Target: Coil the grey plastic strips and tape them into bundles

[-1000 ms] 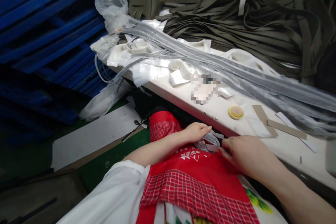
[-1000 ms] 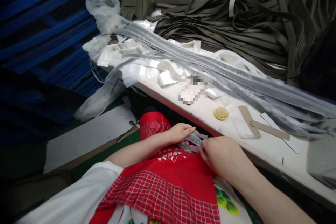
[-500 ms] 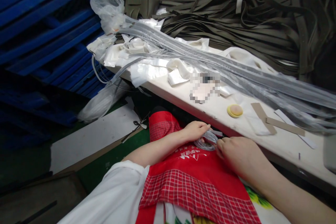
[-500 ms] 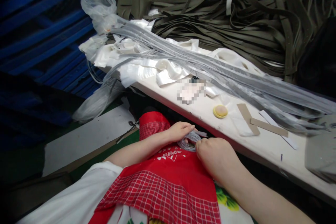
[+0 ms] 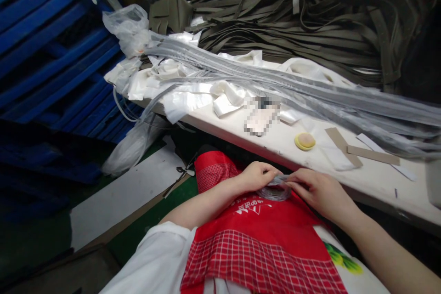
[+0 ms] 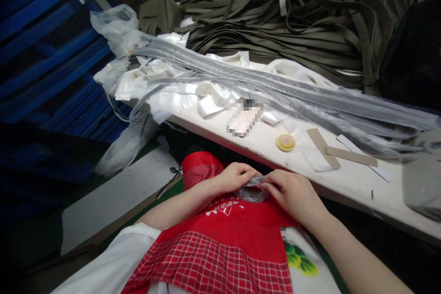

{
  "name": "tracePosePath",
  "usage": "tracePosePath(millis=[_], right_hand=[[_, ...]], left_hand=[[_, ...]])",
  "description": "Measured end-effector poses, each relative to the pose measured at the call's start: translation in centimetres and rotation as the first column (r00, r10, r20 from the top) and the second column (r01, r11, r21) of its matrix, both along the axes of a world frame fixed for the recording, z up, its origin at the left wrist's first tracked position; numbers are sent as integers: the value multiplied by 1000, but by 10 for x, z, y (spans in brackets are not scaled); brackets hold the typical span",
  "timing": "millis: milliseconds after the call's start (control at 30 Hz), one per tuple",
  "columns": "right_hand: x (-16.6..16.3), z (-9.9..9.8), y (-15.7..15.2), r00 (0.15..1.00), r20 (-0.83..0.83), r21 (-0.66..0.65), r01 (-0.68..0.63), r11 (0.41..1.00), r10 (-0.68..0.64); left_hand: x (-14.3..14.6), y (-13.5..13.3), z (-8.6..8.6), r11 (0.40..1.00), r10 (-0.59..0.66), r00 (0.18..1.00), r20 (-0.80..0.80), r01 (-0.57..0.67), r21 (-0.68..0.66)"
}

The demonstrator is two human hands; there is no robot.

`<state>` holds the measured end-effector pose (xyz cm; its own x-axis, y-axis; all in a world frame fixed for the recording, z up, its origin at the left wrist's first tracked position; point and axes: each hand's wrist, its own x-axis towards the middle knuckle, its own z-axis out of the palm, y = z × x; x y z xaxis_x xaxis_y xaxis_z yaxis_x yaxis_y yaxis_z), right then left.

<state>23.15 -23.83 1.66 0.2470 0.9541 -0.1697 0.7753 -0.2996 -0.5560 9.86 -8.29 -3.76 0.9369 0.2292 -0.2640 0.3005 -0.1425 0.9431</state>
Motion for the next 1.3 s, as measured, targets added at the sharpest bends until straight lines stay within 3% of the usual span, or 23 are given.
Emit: tracePosePath(millis=[167,300,400,567,633,767,833,900,967,1067,1300], right_hand=[[4,-26,6,913,-337,32,255,966,-230],[11,-42,9,761,-549,-123,336,934,-346],[15,-52,10,601,-683,-245,347,905,-415],[6,-64,13,466,-804,-262,278,924,-369],[0,-64,12,485,-794,-227,323,919,-367],[-9,-56,12,758,-543,16,440,898,-362],[-11,-53,12,814,-446,87,453,887,-372],[-8,-50,11,795,-488,36,432,901,-361],[0,-46,10,723,-602,-84,364,928,-338],[14,-37,8,622,-726,-178,241,954,-292],[26,-30,11,556,-767,-299,133,945,-321]], left_hand=[[1,-11,6,990,-52,998,43,45,136],[0,-18,8,979,13,999,43,-21,201],[-1,-21,10,972,0,995,98,-23,234],[-4,-26,15,953,-28,972,235,-45,298],[-6,-26,16,942,16,965,260,-102,320],[-9,-23,15,945,138,983,124,-168,281],[-8,-21,15,973,132,991,15,-132,190],[-6,-22,15,986,122,991,-55,-114,126],[-4,-24,15,985,134,987,-92,-123,117],[-2,-27,18,976,149,984,-96,-132,171],[-6,-31,23,944,180,980,-84,-149,294]])
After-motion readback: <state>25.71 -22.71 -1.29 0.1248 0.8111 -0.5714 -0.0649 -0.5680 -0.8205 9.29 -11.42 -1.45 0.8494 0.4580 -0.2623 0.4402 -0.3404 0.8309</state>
